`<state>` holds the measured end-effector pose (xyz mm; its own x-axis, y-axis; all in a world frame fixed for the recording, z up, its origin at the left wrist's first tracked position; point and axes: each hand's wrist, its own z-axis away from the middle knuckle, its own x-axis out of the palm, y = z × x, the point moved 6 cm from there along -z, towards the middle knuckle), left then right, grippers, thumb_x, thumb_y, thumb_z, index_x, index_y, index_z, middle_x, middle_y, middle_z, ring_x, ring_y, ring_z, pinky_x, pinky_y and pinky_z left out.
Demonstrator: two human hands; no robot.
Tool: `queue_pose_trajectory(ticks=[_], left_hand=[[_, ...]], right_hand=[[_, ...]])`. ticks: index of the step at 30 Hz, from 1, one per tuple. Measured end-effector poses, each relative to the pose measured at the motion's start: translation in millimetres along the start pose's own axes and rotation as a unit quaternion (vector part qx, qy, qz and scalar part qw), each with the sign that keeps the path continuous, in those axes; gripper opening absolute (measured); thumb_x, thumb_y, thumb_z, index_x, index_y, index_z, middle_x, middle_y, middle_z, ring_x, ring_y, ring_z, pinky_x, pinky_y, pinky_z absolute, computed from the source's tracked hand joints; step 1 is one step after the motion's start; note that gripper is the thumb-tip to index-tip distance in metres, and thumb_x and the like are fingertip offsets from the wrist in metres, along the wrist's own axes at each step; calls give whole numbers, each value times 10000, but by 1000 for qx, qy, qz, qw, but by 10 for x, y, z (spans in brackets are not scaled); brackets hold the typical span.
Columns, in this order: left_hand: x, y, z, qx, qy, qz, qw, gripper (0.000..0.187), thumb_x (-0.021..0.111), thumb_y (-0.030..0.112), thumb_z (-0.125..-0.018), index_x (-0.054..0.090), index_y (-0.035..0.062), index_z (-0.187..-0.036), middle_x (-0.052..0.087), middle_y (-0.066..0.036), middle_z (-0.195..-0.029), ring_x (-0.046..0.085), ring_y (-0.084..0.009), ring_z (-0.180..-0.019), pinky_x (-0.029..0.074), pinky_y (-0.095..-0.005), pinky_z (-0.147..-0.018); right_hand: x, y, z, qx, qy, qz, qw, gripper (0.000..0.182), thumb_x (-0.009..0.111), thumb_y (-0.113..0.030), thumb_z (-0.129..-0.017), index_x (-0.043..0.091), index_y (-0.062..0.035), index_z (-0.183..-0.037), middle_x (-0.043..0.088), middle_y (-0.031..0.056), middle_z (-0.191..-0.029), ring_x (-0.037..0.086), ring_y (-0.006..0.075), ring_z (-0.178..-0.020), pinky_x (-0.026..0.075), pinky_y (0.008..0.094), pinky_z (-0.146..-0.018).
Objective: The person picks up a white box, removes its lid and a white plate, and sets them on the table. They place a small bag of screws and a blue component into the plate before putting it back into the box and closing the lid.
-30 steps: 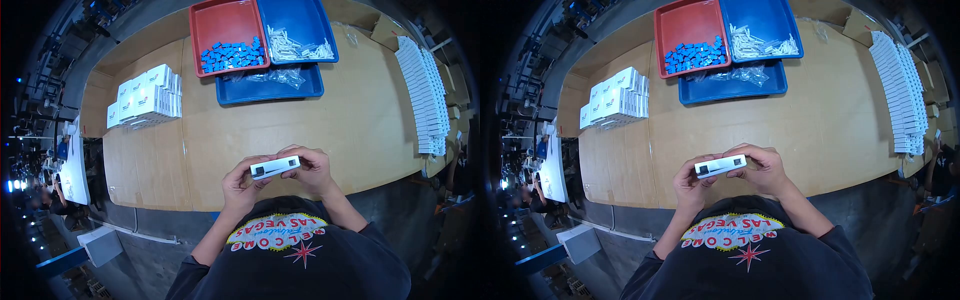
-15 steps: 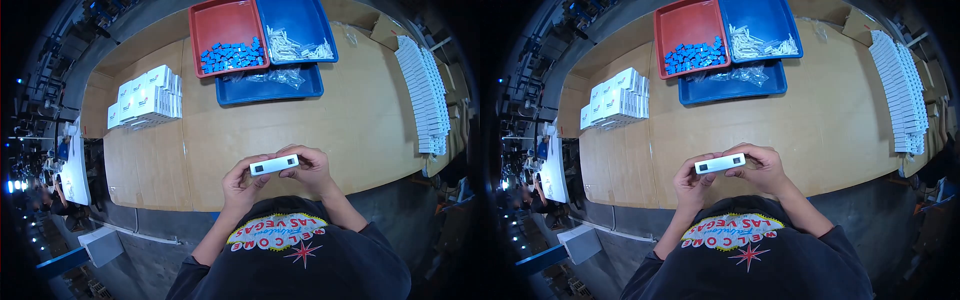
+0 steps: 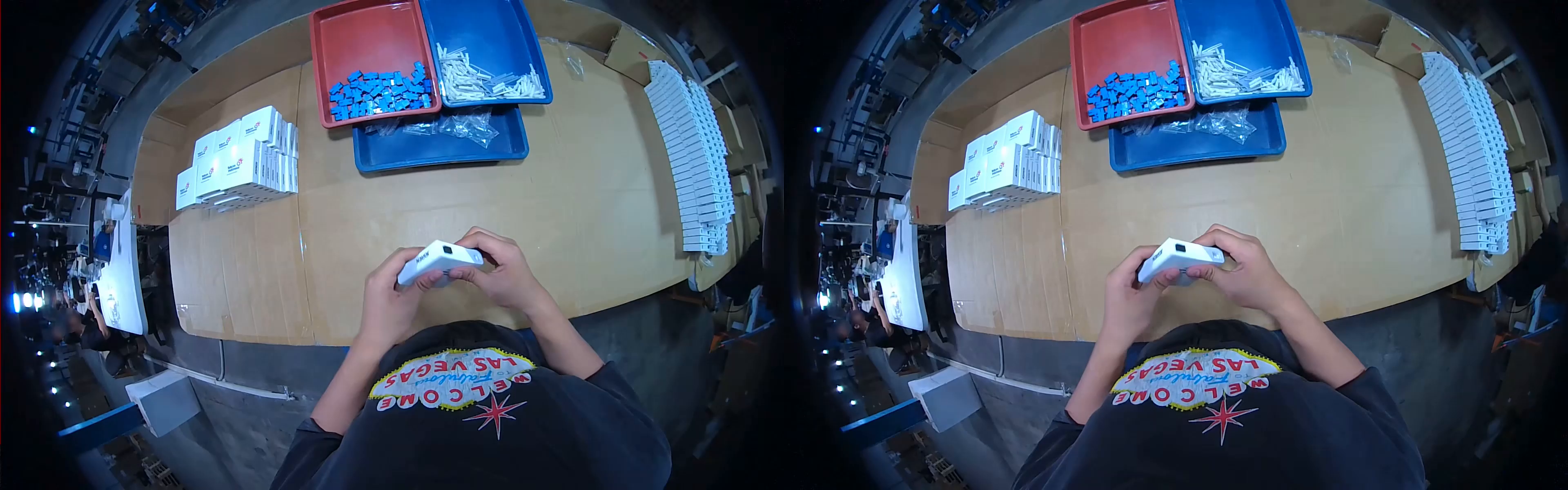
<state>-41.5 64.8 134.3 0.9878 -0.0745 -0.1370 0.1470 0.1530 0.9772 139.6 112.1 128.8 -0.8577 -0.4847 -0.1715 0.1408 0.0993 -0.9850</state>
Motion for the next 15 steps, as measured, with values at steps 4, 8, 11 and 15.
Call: queue_pose_trajectory(ticks=[4,8,11,15], left_hand=[[-19,-310,-143,-102,-148,-58,982,306,798,121,-947,688,-26,-1191,727,-40,-1033,645,-97,-950,520,-260,-834],[-3,-230,-177,-55,-66,34,996,376,822,58,-906,676,4,-1248,729,-69,-1095,671,-108,-996,545,-253,-868],[-75,-68,-168,-43,-20,168,985,389,823,3,-887,678,-11,-1248,724,-84,-1154,681,-124,-1065,561,-262,-909],[-49,-130,-105,15,-19,132,991,359,808,10,-906,672,-47,-1232,732,-89,-1124,685,-123,-1058,562,-262,-902]], right_hand=[[152,340,26,134,-120,29,983,320,851,-103,-875,690,-8,-1134,744,102,-933,710,151,-857,558,308,-772],[136,354,-21,133,-40,-107,985,319,815,-61,-905,666,15,-1177,754,70,-1030,719,134,-935,581,305,-830],[76,237,-52,81,12,-194,978,270,776,-12,-931,664,32,-1173,726,51,-1122,698,135,-1027,568,292,-911],[60,151,-34,-30,6,-119,992,260,794,-27,-920,662,14,-1140,705,47,-1120,666,117,-1100,544,287,-955]])
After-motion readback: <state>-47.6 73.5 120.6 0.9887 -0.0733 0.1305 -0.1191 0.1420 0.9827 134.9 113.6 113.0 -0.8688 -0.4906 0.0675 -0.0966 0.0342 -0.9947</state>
